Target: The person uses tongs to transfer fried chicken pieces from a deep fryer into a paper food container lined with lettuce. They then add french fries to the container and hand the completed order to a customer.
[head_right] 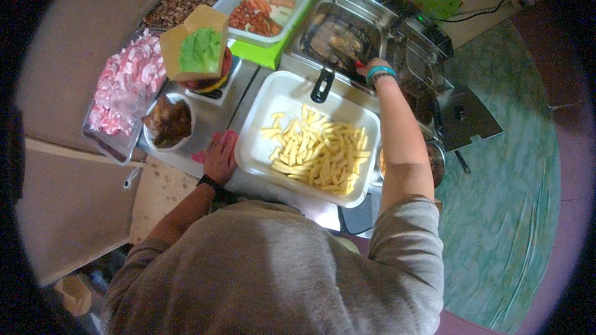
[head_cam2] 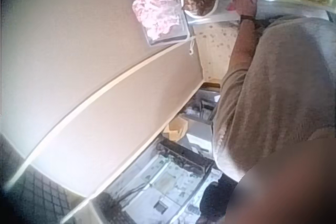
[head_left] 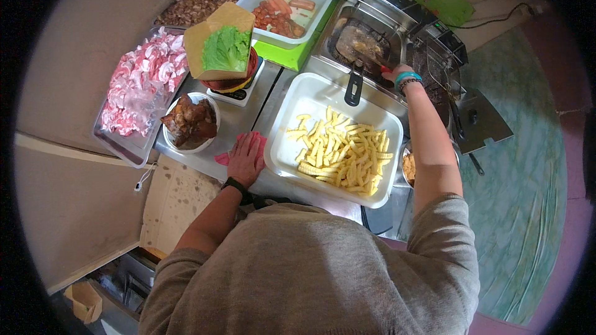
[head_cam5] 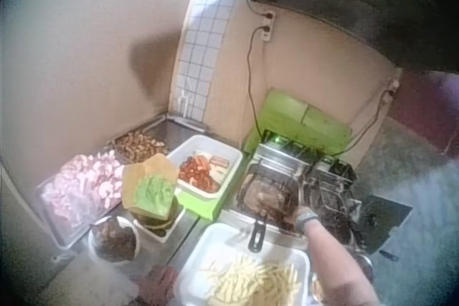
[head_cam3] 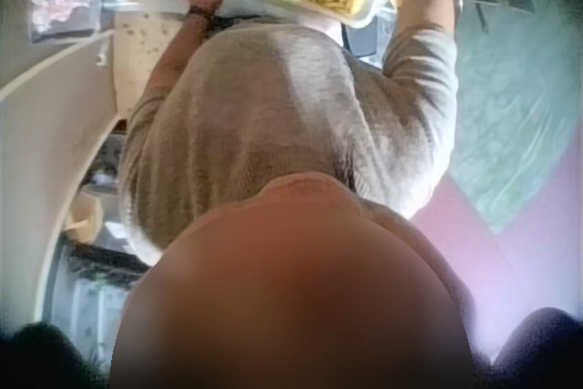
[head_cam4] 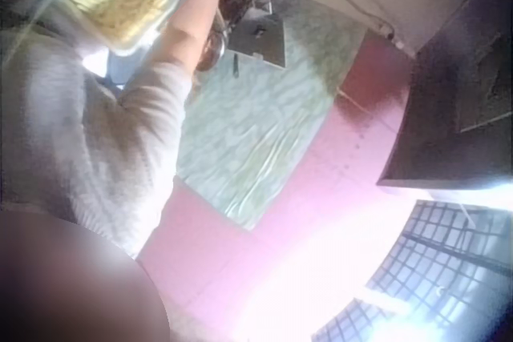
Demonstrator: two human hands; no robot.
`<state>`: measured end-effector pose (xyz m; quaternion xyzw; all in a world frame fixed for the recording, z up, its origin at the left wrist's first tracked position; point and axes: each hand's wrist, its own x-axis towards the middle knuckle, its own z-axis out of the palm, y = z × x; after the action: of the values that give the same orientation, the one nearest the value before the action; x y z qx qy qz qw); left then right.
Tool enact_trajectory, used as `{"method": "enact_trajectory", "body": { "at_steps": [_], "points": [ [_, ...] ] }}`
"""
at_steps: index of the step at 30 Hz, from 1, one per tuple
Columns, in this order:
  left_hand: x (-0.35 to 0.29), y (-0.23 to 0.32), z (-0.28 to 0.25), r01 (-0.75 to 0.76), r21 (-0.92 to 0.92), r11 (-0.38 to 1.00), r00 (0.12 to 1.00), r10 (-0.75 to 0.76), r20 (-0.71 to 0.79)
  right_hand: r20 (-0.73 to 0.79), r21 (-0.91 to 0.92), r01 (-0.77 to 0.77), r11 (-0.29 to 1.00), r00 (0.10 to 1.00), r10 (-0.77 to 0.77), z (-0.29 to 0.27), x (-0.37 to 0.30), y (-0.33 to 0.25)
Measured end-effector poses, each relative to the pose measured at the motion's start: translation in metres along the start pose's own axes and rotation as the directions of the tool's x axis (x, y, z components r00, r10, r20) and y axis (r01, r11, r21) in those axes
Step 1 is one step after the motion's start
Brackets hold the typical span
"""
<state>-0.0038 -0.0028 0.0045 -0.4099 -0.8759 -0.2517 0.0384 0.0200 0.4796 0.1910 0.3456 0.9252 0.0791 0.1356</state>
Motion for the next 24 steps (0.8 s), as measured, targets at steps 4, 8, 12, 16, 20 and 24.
{"method": "enact_trajectory", "body": {
  "at_steps": [4, 8, 12, 16, 20, 24],
  "points": [
    [-0.002, -0.001, 0.002, 0.008, 0.005, 1.0, 1.0, -0.008, 0.027, -0.036, 0.127, -0.043, 0.991, 0.998, 0.048, 0.002, 0.009, -0.003],
    [-0.007, -0.009, 0.01, -0.011, 0.034, 0.999, 0.999, 0.01, 0.036, -0.069, 0.108, 0.021, 0.994, 0.997, -0.014, -0.001, -0.01, -0.004],
    [-0.006, -0.007, 0.012, -0.014, 0.033, 0.999, 1.0, 0.014, 0.026, -0.12, 0.142, 0.0, 0.99, 0.993, 0.017, -0.001, -0.043, 0.011],
    [-0.005, -0.006, 0.01, -0.002, 0.034, 0.999, 0.999, 0.0, 0.054, -0.231, 0.152, -0.017, 0.988, 0.971, 0.052, -0.007, -0.07, 0.019],
    [-0.002, -0.002, 0.003, 0.009, 0.036, 0.999, 0.998, -0.012, 0.067, -0.238, 0.201, -0.039, 0.979, 0.967, 0.088, -0.007, -0.076, 0.028],
    [-0.002, -0.003, 0.002, 0.004, 0.038, 0.999, 0.999, -0.006, 0.05, -0.255, 0.272, -0.013, 0.962, 0.963, 0.085, -0.012, -0.081, 0.029]
  ]
}}
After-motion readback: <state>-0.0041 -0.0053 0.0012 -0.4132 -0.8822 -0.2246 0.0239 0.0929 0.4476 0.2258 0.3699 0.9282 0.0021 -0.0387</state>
